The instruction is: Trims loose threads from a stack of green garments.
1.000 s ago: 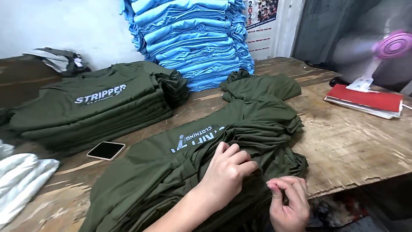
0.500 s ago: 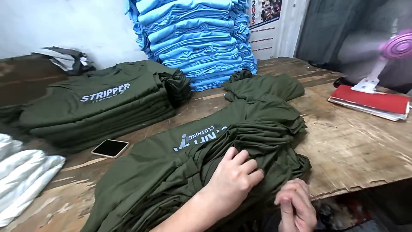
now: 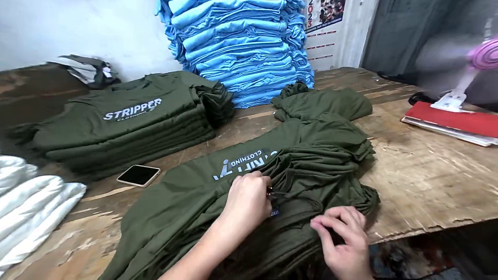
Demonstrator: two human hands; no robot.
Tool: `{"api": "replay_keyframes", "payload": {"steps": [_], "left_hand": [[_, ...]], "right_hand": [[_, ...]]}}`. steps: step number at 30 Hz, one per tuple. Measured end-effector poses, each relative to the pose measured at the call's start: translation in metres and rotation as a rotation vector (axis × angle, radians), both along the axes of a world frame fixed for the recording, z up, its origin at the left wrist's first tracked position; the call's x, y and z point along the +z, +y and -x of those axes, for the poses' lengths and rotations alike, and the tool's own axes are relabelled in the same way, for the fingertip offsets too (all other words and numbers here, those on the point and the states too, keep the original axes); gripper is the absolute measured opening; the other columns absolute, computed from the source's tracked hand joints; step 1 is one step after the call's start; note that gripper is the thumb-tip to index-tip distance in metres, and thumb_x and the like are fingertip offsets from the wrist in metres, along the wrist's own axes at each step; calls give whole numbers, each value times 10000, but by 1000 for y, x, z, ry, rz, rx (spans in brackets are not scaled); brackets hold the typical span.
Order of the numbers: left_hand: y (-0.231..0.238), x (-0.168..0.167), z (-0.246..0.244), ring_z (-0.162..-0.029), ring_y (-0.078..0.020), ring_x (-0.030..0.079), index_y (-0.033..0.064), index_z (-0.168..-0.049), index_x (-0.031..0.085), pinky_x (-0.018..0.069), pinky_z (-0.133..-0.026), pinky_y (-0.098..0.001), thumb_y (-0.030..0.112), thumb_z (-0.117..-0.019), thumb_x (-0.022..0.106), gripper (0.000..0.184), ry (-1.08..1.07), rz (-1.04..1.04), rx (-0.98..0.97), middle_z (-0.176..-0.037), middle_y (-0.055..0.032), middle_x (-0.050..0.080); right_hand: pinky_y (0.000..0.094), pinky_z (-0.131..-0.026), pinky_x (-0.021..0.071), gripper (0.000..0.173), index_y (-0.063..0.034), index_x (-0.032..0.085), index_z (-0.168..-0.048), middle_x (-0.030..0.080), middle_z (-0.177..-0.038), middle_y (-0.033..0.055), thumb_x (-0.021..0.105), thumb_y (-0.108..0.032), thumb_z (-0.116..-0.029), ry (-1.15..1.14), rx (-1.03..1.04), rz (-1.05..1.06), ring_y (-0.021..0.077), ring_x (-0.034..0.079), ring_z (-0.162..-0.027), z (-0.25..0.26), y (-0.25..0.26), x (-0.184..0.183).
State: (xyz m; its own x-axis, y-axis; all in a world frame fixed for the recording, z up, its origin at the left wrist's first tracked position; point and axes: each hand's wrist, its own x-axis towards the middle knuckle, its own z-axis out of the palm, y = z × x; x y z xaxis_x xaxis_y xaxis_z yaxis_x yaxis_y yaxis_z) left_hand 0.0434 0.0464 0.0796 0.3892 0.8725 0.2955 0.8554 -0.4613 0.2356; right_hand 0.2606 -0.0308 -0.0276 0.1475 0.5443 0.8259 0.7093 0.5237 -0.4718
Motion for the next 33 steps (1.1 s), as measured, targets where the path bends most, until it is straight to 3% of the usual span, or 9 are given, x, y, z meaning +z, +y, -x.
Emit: {"api": "replay_keyframes", "payload": {"steps": [2,5,6,9,15,21,24,29,33], "left_hand": [[7,7,2,-829,-271,692,89,-873,758,571,-746,-510,91,-848,733,35,-10,-13,62,-850,-74,688],[21,10,-1,-821,-306,689,64,-855,747,560,-728,-531,14,-802,742,73,-70,-250,132,-836,-105,678],[28,6,-3,-835,-328,685,54,-887,744,554,-729,-538,-5,-792,748,112,-78,-299,121,-850,-123,674],[52,-15,-7,-845,-344,697,63,-1011,717,579,-717,-542,-62,-767,755,277,-108,-321,-1,-893,-141,675],[34,-13,2,-662,-81,595,160,-877,724,536,-564,-305,189,-774,689,113,-364,-397,-340,-764,45,597],[25,-17,-16,-679,-101,631,159,-866,726,556,-584,-344,155,-779,727,88,-302,-202,-304,-779,36,636],[25,-19,-9,-739,-104,663,158,-912,731,584,-654,-353,136,-807,705,111,-282,-127,-265,-831,33,673],[9,-18,-4,-941,-135,670,214,-1142,753,581,-849,-393,303,-899,726,260,-312,-211,-303,-1002,20,688],[1,-17,-26,-958,-187,673,204,-1107,766,542,-831,-419,246,-915,743,198,-246,-250,-461,-1003,2,720]], "right_hand": [[324,-1025,475,105,-281,746,-927,649,-932,-87,693,-354,-980,-76,338,-40,65,614,-1023,-8,-2,3],[403,-993,428,331,-185,740,-769,651,-720,-8,665,-425,-985,-325,576,20,165,630,-828,-12,-6,14],[413,-971,426,406,-171,723,-746,645,-698,8,634,-483,-989,-381,519,16,187,621,-801,-9,-7,15],[430,-996,454,335,-274,775,-1099,731,-1018,-21,589,-532,-992,-492,135,65,167,653,-995,11,-4,18],[357,-763,490,405,-143,737,-749,679,-643,-7,642,-446,-998,-369,404,161,123,624,-631,-8,-6,42],[497,-789,484,165,-244,828,-886,683,-860,20,664,-260,-895,-538,-270,167,259,653,-856,11,31,54],[526,-836,465,133,-226,789,-802,679,-893,14,676,-230,-872,-381,-278,152,264,643,-907,10,28,53],[235,-926,508,154,-192,765,-885,629,-1013,-19,664,-276,-967,171,81,202,78,591,-1057,-16,9,37],[172,-883,506,134,-195,772,-877,617,-993,-28,702,-274,-959,280,134,122,50,591,-1007,-12,6,28]]}}
